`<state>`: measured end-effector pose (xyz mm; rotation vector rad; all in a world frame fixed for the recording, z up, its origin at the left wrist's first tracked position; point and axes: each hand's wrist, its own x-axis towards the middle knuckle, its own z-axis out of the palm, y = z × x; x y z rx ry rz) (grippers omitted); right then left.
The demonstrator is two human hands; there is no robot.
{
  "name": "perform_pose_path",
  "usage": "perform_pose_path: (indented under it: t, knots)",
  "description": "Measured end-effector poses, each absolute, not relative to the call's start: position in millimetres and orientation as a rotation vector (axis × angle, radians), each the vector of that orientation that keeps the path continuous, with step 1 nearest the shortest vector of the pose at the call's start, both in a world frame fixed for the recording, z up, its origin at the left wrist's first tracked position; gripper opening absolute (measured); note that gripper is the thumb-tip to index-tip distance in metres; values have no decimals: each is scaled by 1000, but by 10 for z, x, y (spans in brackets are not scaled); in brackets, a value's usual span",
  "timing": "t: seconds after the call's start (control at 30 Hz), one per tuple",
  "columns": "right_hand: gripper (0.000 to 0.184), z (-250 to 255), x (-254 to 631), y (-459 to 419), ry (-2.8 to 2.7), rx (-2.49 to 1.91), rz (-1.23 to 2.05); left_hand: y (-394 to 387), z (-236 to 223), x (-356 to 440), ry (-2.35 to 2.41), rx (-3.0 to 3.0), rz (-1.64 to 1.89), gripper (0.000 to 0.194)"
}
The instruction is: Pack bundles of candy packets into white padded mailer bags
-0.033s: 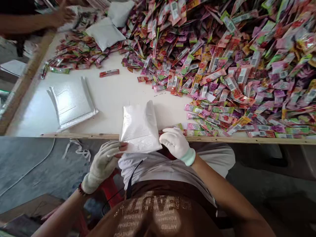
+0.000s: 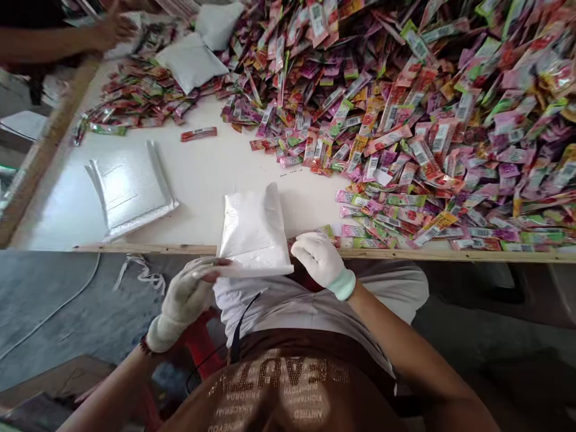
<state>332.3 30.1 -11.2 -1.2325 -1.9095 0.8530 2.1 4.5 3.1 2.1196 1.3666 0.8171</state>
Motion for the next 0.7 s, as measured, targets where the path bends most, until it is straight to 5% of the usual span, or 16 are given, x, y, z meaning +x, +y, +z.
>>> perform_pose_path:
  t: [0.13,0.3,0.5,0.6,0.7]
  knots:
    - [17,-55,3230,389,-1767,-1269,937,177,142,75,1494,1894,748,18]
    - [57,-113,3314,281,-2202,-1023,736,120,123,-10,1216,1899,871,20]
    - [25,-247,3279,178,-2326,-696,503,-76,50,-76,1112,2054,896,28]
    - [20,-200,3195,254,-2124,-980,647,-38,117,4,1420,2003,805,16]
    - [26,-82,3069,397,-1968,-1346,865,131,196,102,1780,1884,595,28]
